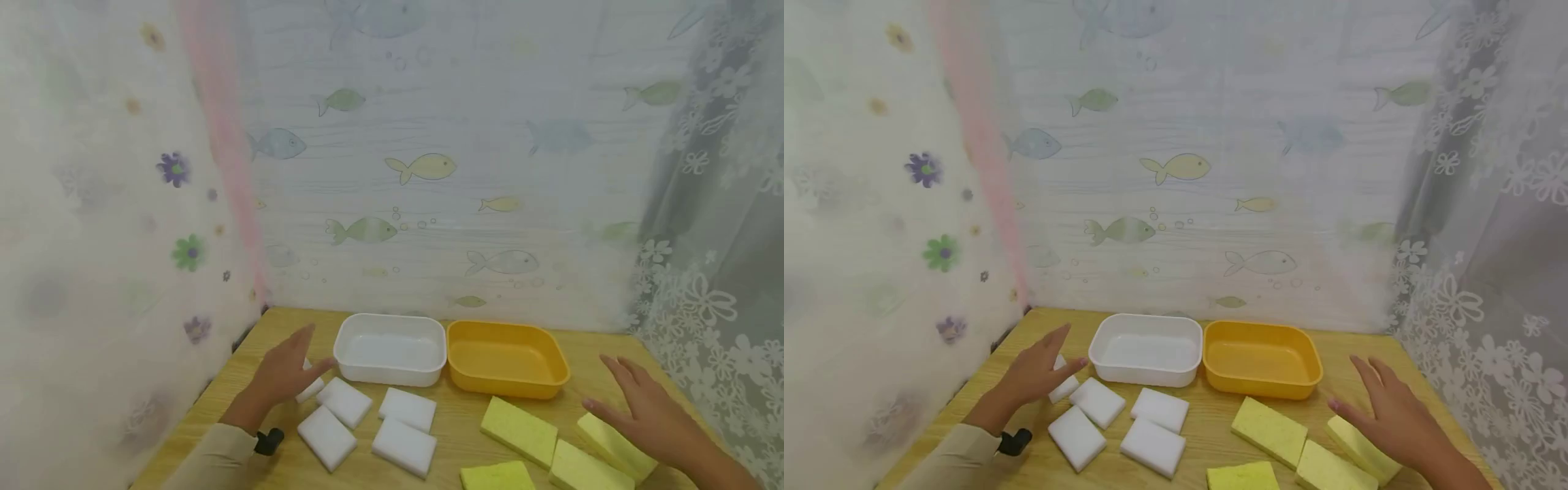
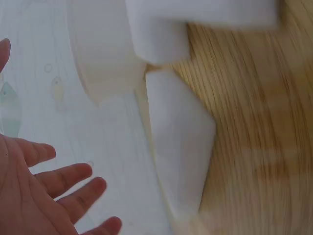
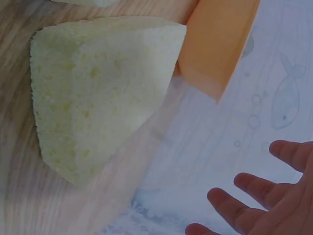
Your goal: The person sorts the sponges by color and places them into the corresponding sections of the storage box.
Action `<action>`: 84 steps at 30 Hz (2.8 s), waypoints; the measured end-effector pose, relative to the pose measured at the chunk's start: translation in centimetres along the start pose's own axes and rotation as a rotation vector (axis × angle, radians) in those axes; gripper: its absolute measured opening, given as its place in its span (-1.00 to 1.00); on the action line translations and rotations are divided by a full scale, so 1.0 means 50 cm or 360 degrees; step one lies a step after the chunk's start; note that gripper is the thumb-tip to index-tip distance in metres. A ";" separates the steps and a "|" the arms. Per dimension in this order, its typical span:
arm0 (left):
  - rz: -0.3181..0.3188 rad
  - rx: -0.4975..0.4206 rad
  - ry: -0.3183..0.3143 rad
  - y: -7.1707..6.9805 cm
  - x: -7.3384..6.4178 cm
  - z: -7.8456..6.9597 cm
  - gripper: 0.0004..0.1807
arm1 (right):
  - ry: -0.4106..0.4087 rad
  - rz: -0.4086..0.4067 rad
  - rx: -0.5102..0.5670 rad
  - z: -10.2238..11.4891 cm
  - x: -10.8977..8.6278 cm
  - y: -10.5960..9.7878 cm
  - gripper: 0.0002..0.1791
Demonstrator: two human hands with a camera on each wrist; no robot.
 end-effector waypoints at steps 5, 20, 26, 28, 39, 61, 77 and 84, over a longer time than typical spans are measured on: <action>0.0077 -0.0235 -0.0185 0.043 0.016 0.013 0.20 | 0.0073 0.0033 0.0046 -0.026 -0.016 0.020 0.05; 0.0046 -0.0699 -0.0225 0.092 0.039 -0.009 0.17 | 0.0311 0.0275 0.0233 -0.102 -0.056 0.082 0.07; -0.0014 -0.0824 -0.0275 0.100 0.042 0.003 0.09 | 0.0378 0.0376 0.0295 -0.127 -0.070 0.112 0.07; -0.0029 -0.0872 -0.0293 0.105 0.044 0.009 0.06 | 0.0406 0.0413 0.0315 -0.136 -0.074 0.122 0.06; -0.0079 -0.1110 -0.0293 0.111 0.042 0.017 -0.16 | 0.0429 0.0490 0.0338 -0.175 -0.089 0.151 0.00; -0.0064 -0.1116 -0.0331 0.119 0.037 0.035 -0.25 | 0.0416 0.0435 0.0360 -0.161 -0.105 0.139 -0.11; -0.0063 -0.1197 -0.0310 0.124 0.037 0.035 -0.24 | 0.0423 0.0053 0.0182 -0.107 -0.072 0.068 -0.01; -0.0072 -0.1177 -0.0328 0.127 0.036 0.040 -0.25 | 0.0367 0.0002 0.0234 -0.052 -0.057 0.035 -0.02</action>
Point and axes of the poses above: each hand's wrist, its own x-axis towards the middle knuckle, its own y-axis out of the palm, z = x × y, the point moved 10 cm from there along x, towards the middle knuckle, and after that the axes turned 5 degrees about -x, right-handed, at the moved point
